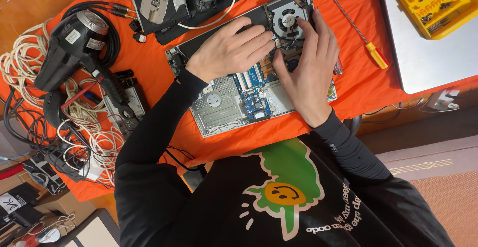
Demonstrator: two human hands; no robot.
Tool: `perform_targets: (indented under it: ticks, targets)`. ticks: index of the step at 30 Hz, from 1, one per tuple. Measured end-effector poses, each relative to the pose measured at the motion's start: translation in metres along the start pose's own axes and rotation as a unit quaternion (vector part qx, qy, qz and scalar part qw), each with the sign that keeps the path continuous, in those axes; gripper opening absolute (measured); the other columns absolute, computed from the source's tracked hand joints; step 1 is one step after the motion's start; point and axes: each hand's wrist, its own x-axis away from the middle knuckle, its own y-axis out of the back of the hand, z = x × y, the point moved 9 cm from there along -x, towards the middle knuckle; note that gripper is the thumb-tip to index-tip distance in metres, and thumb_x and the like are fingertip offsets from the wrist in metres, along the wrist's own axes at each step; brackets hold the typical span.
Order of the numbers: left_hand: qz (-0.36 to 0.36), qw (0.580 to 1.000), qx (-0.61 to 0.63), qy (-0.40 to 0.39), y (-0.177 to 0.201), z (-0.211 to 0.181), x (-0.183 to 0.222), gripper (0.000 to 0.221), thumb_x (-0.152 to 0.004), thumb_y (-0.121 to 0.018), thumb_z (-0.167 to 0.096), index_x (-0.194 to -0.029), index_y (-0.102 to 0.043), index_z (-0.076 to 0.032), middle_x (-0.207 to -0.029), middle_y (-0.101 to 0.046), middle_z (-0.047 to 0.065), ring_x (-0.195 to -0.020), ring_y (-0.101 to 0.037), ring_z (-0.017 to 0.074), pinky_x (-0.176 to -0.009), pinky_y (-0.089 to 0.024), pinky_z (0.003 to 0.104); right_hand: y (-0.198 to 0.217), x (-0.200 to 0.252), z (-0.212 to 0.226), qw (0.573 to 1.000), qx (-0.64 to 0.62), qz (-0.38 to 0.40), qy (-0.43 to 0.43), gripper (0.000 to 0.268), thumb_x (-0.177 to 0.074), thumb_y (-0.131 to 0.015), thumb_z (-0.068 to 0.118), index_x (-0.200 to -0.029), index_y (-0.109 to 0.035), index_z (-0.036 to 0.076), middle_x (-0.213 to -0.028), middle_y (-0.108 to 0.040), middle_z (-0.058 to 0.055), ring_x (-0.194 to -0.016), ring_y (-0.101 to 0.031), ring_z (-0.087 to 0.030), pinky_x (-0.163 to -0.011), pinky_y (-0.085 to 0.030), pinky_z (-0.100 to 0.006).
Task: Replacing internal components including the motherboard and fan of a laptop.
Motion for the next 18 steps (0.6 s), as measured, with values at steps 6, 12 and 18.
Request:
perform_targets:
  ticks: [6, 12, 18]
  targets:
    - [0.006, 0.999, 0.029, 0.025, -0.005, 0.002, 0.0, 0.015, -0.099, -0.072, -0.011, -0.113, -0.073, -0.006, -0.114, -0.069, 0.002, -0.116, -0.062, 0.016, -0.105, -0.048, 0.033, 0.001, -0.001, 0.002, 1.0, 0.006, -0.001, 0.0, 0.063, -0.098, -0.082, 0.02, -0.146, -0.047, 0.001, -0.16, -0.04, -0.022, -0.143, -0.043, -0.039, -0.119, -0.035, -0.049]
    - [0.001, 0.999, 0.044, 0.031, -0.005, 0.002, 0.0, 0.017, -0.099, -0.073, -0.011, -0.114, -0.073, -0.005, -0.115, -0.069, 0.002, -0.116, -0.061, 0.0167, -0.106, -0.047, 0.033, 0.002, -0.007, 0.008, 0.999, 0.033, 0.004, -0.002, 0.064, -0.097, -0.083, 0.021, -0.146, -0.047, 0.0, -0.156, -0.042, -0.022, -0.132, -0.046, -0.037, -0.114, -0.036, -0.047]
    - [-0.01, 0.997, 0.054, 0.045, -0.008, 0.002, 0.003, 0.023, -0.095, -0.074, -0.01, -0.117, -0.073, -0.004, -0.12, -0.069, 0.003, -0.117, -0.063, 0.0173, -0.106, -0.049, 0.033, -0.001, -0.01, 0.014, 0.998, 0.055, -0.001, 0.01, 0.061, -0.092, -0.084, 0.022, -0.138, -0.05, 0.002, -0.155, -0.039, -0.022, -0.131, -0.043, -0.037, -0.111, -0.033, -0.049]
